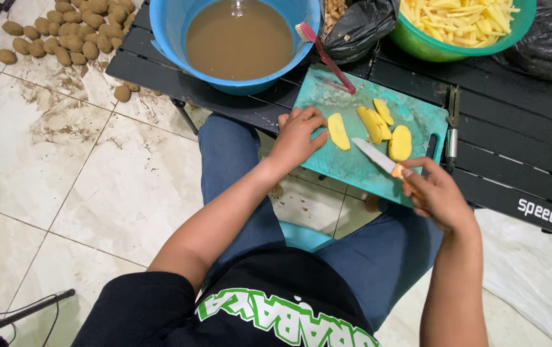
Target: Slicing a peeled potato into thin strips for fries on a cutting board
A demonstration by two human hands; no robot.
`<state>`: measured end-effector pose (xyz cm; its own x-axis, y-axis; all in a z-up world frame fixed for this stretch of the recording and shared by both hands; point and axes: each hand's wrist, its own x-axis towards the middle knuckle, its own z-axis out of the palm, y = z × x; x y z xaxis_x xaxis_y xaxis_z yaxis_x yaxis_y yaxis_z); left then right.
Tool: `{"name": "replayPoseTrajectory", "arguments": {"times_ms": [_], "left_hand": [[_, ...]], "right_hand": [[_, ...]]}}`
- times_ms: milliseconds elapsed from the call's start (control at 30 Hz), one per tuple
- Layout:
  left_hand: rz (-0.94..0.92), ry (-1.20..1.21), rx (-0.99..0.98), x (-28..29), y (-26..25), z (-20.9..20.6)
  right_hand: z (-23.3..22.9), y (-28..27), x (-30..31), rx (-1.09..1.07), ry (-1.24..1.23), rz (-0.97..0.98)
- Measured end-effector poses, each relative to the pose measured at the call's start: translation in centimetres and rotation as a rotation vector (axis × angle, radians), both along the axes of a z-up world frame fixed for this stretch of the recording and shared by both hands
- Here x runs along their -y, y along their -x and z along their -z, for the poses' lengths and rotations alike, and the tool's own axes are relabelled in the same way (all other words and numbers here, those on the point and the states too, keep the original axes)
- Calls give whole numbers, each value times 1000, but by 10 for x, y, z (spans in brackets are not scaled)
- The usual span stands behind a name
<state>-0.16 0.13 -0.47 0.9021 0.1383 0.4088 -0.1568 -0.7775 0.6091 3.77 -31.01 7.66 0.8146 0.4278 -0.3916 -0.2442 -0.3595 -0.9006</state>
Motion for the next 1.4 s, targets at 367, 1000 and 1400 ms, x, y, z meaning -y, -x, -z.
{"name": "replayPoseTrajectory", "arguments": {"times_ms": [367,1000,1400], "left_hand": [[-13,83,-44,-7,-10,15],[549,1471,-405,-4,-94,-76],[571,1598,-368,57,-285,-114]], "right_hand": [[29,-3,-55,-121,-262,-22],[13,1,1,-51,-485,48],[89,-22,124,-142,-899,344]]}}
